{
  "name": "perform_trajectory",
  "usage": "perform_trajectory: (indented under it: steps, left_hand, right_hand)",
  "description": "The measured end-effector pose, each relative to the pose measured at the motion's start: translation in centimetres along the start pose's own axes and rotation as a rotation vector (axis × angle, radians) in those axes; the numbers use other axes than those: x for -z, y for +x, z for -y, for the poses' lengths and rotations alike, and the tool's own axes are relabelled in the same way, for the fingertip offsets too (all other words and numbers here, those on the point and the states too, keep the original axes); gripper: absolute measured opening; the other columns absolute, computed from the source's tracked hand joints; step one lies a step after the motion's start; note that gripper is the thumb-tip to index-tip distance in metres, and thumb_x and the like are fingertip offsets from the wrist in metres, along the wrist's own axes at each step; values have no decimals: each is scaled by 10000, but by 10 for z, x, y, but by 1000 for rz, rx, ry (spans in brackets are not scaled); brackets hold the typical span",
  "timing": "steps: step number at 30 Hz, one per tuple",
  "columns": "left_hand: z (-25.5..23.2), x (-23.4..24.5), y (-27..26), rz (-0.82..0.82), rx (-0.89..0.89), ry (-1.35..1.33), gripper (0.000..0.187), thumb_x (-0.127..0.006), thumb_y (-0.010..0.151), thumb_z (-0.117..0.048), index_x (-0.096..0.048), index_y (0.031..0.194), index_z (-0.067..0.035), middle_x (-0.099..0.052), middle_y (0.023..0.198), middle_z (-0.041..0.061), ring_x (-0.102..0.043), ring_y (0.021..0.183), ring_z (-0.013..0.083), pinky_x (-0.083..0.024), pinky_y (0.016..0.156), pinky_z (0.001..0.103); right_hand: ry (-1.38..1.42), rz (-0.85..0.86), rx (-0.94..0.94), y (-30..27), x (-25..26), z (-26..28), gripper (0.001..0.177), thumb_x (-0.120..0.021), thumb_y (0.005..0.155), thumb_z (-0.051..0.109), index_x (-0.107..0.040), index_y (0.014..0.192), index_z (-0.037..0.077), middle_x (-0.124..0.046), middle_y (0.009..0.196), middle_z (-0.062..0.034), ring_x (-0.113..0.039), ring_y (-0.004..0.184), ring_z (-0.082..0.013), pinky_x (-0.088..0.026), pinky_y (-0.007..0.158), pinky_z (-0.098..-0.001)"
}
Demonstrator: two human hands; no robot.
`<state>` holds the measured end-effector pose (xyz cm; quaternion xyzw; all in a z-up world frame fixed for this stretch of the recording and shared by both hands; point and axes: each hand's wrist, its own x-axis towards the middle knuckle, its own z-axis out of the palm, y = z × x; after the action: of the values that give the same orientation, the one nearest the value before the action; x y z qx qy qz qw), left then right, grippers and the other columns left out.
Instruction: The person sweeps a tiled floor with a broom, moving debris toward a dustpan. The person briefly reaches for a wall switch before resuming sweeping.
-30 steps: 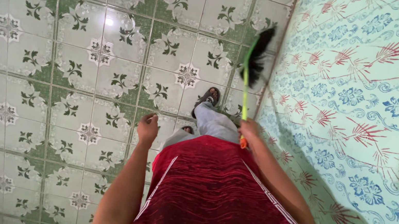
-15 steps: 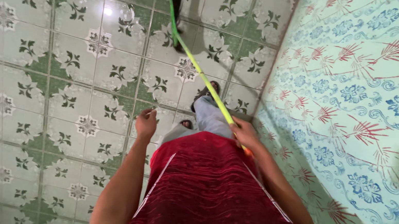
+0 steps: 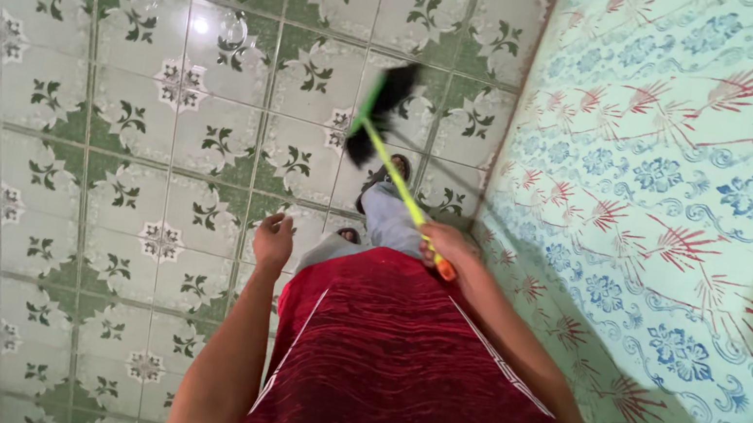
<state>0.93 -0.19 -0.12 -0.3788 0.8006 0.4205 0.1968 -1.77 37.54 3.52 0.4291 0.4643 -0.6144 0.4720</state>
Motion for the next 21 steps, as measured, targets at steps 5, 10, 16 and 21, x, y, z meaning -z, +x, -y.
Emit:
perform_trajectory:
  steps: [5, 10, 16, 21]
  left_hand:
    - [-17, -2, 5, 9, 6, 38, 445, -689, 937, -336, -703, 1249, -20, -764, 1062, 198, -734, 971, 296, -542, 868, 381]
    - [-41, -18, 16, 92, 19, -132, 457, -677, 908, -322, -671, 1265, -35, -754, 1102, 163, -725, 973, 286, -562, 815, 408]
    - [-71, -39, 31, 59, -134, 55, 459, -690, 918, -352, -704, 1250, -34, -767, 1079, 179, -730, 981, 290, -539, 882, 379]
    - [-81, -44, 38, 82, -144, 51, 468, -682, 905, -364, -694, 1253, -52, -768, 1089, 175, -732, 996, 311, -538, 897, 399]
  right_hand:
    - [-244, 37, 134, 10, -11, 29, 370, -559, 1024, 234, -524, 1355, 73, -568, 756, -14, -476, 503, -90, -391, 419, -290]
    - [-463, -79, 301, -66, -4, 26, 551, -566, 1009, 211, -473, 1548, 147, -532, 665, -51, -480, 434, -133, -423, 420, -310]
    - [-416, -340, 270, -152, 24, 18, 598, -584, 990, 211, -407, 1554, 124, -669, 678, -69, -510, 427, -136, -436, 408, -301]
    - [-339, -502, 239, -124, 74, 13, 546, -601, 980, 187, -466, 1500, 91, -667, 755, -70, -520, 472, -141, -453, 430, -309]
